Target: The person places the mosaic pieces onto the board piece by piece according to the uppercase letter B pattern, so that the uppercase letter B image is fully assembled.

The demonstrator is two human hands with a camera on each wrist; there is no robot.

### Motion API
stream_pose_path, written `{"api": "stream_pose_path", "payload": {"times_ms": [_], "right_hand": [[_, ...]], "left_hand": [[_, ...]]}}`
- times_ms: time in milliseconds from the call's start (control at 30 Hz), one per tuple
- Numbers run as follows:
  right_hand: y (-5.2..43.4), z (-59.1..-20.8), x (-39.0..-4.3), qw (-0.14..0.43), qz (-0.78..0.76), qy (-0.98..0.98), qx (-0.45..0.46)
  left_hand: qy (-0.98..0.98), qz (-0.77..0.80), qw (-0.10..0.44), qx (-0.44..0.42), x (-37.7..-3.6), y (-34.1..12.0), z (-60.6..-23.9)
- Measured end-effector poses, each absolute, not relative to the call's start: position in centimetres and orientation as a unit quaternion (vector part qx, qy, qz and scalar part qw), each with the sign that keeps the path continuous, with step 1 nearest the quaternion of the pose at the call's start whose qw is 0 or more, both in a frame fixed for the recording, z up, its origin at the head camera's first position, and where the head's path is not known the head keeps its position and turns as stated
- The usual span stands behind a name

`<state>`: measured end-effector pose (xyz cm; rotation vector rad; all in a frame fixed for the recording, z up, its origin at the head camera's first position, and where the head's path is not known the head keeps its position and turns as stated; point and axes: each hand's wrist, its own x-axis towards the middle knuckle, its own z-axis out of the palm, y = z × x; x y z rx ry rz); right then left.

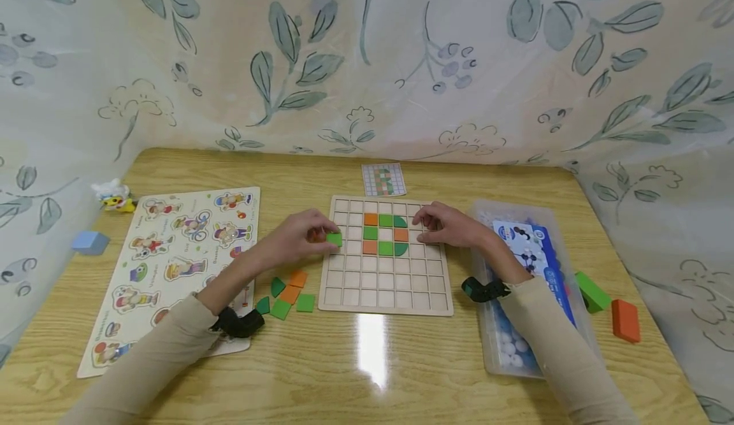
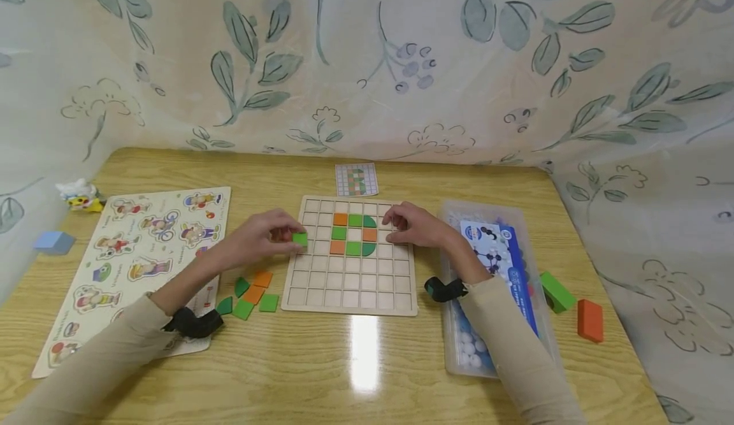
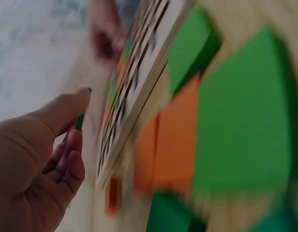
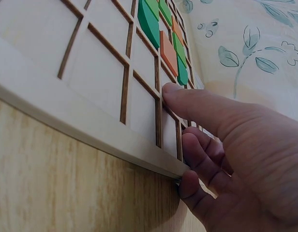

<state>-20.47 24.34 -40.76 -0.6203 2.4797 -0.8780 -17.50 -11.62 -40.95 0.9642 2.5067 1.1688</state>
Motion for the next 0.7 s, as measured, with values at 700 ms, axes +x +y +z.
{"api": "stream_pose_path", "payload": {"times_ms": [700], "right_hand": [[24.5,-40.8,-20.5,0.214,-0.323,0.892,-0.233]], "left_hand": [[0.872,0.270,0.114,0.393,-15.0,-5.1,-40.7]]}}
